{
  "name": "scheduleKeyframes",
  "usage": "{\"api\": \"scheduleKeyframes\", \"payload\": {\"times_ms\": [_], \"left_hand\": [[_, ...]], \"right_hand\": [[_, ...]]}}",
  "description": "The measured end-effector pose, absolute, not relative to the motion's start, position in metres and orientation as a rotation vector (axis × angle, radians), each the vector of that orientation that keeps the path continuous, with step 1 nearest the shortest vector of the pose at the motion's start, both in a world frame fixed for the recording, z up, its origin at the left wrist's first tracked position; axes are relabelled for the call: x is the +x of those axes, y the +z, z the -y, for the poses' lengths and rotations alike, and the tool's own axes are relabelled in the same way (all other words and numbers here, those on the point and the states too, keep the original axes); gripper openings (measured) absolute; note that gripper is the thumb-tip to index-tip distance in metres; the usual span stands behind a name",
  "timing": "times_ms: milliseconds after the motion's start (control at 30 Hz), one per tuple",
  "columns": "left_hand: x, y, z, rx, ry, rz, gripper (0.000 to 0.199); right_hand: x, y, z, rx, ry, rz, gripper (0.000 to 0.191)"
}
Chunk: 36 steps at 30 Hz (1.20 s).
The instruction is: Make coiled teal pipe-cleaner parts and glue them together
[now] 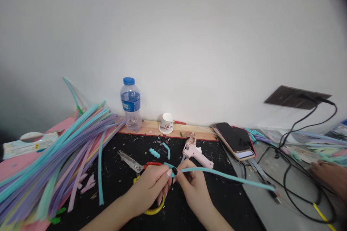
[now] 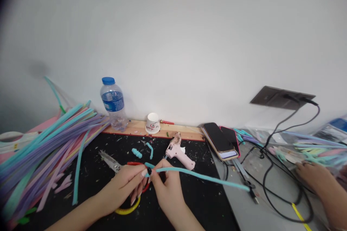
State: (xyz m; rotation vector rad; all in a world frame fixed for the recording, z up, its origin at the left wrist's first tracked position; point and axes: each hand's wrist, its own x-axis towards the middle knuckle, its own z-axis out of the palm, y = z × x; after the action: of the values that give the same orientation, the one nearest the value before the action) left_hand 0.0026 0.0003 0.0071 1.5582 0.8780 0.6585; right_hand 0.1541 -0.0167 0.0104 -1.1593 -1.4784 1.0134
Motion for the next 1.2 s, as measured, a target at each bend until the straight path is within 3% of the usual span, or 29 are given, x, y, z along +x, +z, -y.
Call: {"api": "scheduleKeyframes", "payload": {"times_ms": [300, 733, 1000, 1200], "left_hand": [[0.004, 0.007, 0.002, 1.622, 0.708, -0.937, 0.035], [0.003, 0.01, 0.0, 1.892, 0.591, -0.988, 0.032], [0.001, 0.022, 0.002, 1.965, 0.558, -0.854, 0.033], [0.002, 0.022, 0.002, 1.885, 0.565, -0.841, 0.032]], "right_hand": [[0.155, 0.01, 0.017, -1.158, 1.051, 1.475, 0.022], [0.162, 0.015, 0.014, -1.127, 0.742, 1.877, 0.011], [0.163, 0.012, 0.013, -1.21, 1.032, 1.761, 0.027], [0.161, 0.012, 0.01, -1.173, 1.075, 1.672, 0.028]]}}
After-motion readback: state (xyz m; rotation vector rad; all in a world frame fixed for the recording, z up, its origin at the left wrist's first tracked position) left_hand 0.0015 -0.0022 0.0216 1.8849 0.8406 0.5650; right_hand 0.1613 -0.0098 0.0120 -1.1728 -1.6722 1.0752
